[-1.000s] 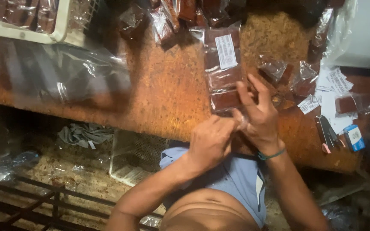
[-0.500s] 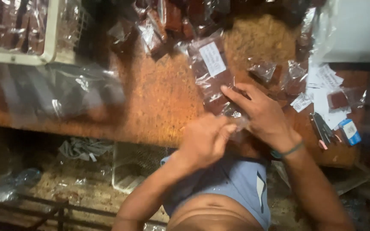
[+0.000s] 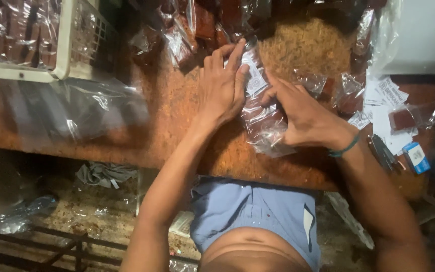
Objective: The person packages small brown food blocks by placing them into plastic bags and sealing the bags by hand.
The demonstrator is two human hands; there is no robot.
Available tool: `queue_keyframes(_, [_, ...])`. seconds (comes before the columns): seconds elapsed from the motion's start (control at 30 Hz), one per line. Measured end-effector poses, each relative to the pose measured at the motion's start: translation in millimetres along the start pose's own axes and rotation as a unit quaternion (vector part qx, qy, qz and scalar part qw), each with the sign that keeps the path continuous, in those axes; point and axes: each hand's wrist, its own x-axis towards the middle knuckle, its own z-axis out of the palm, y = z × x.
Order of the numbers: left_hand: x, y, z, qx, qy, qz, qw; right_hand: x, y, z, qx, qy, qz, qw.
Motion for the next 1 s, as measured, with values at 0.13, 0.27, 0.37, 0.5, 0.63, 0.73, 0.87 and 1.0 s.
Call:
queue_keyframes(0.13, [-4,3,-2,0.047,-0.078,-0.037,0.995,-6,-1,-4,-0.022,0.051,-0.089,0.994])
queue_keyframes(0.27, [-15,16,-3,0.130,-0.053,0.065,0.988,-20,11,18,-0.130,0.067,-0.042,0.988])
queue_keyframes(0.37, [-21,31,-7,0.134,-0.119,0.050,0.982,-34,8,38,-0.257,0.162,-0.079,0.950])
queue_keyframes(0.5, [-20,44,-8,0.184,-0.188,0.027,0.965,-38,-1,61,-0.317,0.310,-0.022,0.896])
queue_keyframes(0.63, [-33,51,2,0.437,-0.165,0.070,0.882,-31,4,72,-0.259,0.371,-0.014,0.891])
queue_keyframes(0.73, [-50,53,15,0.125,0.002,0.104,0.987,-37,9,77,-0.103,0.318,0.094,0.938])
queue_keyframes(0.87, [-58,41,17,0.134,-0.008,0.118,0.984,-48,-60,-7,0.000,0.077,0.234,0.969])
queue_keyframes(1.0, [-41,43,-6,0.320,-0.146,0.116,0.929,-61,-89,-72,0.044,0.086,0.425,0.900])
